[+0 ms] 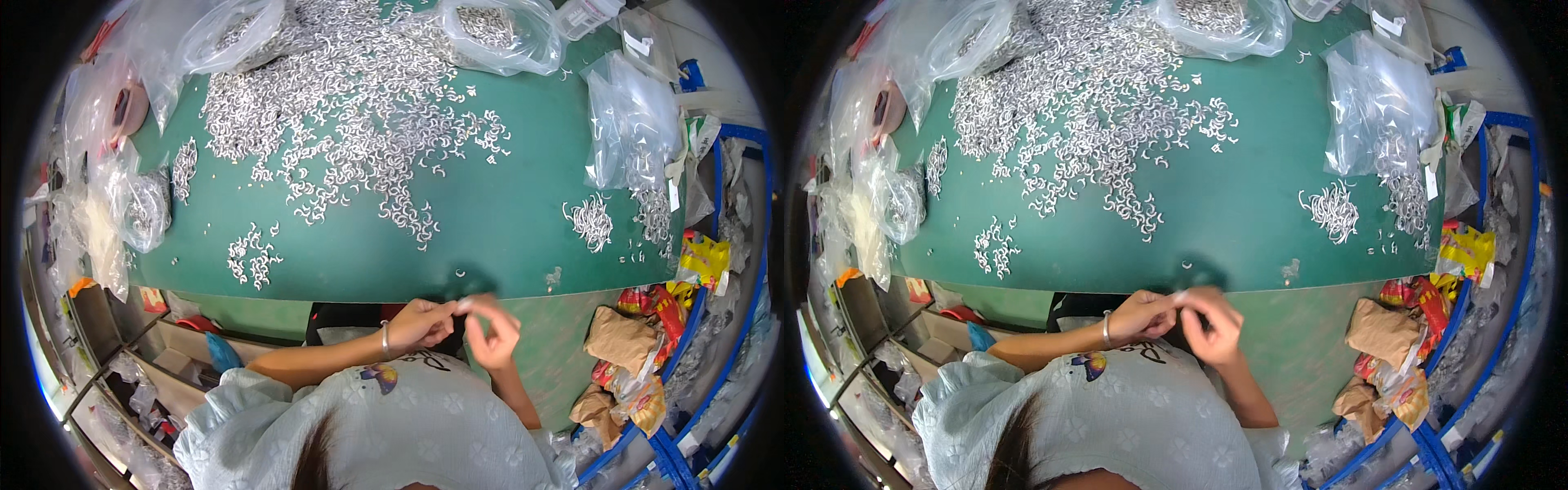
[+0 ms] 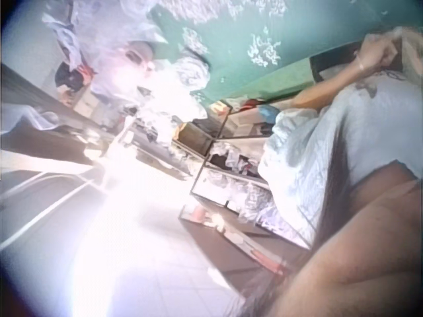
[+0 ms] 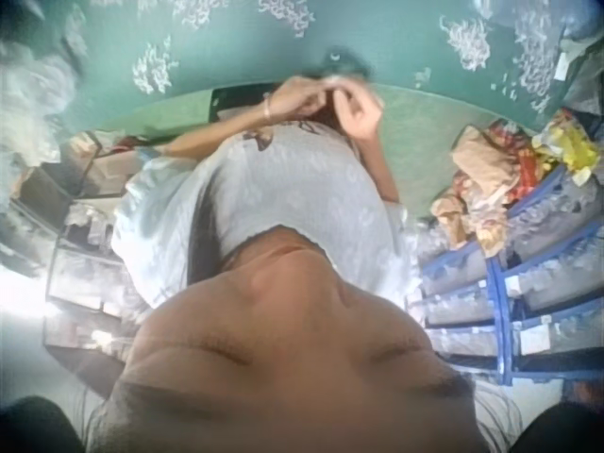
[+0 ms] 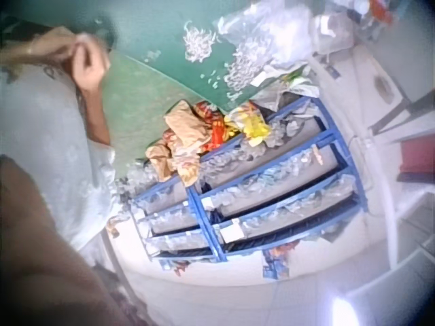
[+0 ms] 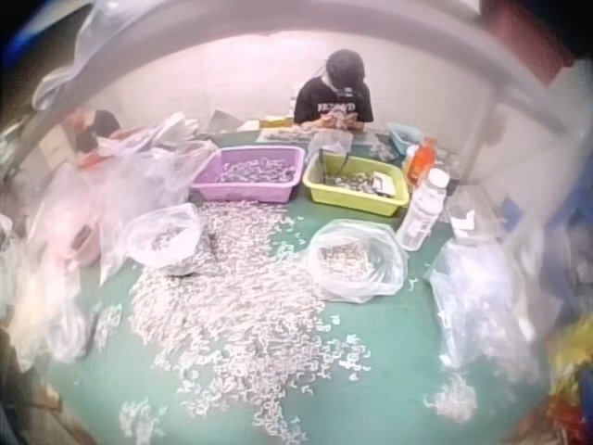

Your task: The person sorts and bags small crescent-shaped metal components by hand on a green workbench, moving them into clear plastic bags.

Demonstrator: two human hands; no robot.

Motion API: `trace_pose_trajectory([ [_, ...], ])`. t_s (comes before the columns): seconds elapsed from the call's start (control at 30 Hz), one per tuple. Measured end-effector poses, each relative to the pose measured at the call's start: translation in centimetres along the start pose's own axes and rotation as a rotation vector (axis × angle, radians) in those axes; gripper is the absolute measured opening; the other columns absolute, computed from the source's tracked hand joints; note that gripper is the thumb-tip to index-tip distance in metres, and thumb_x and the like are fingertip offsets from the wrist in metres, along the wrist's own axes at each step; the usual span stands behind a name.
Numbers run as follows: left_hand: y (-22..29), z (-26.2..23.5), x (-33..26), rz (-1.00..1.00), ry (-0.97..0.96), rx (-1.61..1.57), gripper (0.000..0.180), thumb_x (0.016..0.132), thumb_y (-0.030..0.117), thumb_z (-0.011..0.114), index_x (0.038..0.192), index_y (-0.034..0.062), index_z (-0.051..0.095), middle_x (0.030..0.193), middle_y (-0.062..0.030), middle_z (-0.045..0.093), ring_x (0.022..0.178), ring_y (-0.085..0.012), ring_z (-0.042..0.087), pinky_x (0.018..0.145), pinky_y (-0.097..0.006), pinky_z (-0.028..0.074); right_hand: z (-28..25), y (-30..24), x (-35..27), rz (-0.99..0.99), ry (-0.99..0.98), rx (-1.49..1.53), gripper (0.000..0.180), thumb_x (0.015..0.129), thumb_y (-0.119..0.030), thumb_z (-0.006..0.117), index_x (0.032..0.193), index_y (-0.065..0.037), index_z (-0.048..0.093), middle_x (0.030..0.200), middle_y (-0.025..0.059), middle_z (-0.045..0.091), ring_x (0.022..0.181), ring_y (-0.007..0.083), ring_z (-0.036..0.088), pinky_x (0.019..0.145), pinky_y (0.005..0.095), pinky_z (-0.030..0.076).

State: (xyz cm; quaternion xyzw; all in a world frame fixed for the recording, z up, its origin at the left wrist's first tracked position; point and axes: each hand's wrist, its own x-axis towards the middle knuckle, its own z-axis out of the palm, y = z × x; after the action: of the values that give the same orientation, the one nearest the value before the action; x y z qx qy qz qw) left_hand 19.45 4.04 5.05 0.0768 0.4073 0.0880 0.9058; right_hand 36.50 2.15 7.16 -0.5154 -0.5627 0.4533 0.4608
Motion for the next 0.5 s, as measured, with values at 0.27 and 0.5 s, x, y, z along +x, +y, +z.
trace_pose_trajectory([
  [0.27,-5.4,-6.0,-1.8,0.367,-0.177,0.138,0.025,0.103,0.015,0.041,0.120,0.0042,0.056,0.062,-0.0025,0.051,0.047,-0.0040,0.036,0.040,-0.021,0.024,2.5,4.1,2.3,-0.244,0.005,-0.670,0.028,0.077,0.009,0.064,0.104,-0.001,0.064,0.095,0.0145,0.060,0.088,0.0323,0.055,0.078,0.0400,0.047],
  [0.5,-8.9,-8.4,-4.7,0.387,0.043,-0.279,0.029,0.092,0.001,0.047,0.120,-0.0009,0.055,0.082,-0.0027,0.055,0.069,-0.0083,0.049,0.062,-0.023,0.040,4.8,3.5,1.4,-0.133,0.166,-0.621,0.026,0.083,0.008,0.059,0.106,-0.001,0.064,0.086,0.0078,0.058,0.077,0.0189,0.054,0.070,0.0303,0.046],
])
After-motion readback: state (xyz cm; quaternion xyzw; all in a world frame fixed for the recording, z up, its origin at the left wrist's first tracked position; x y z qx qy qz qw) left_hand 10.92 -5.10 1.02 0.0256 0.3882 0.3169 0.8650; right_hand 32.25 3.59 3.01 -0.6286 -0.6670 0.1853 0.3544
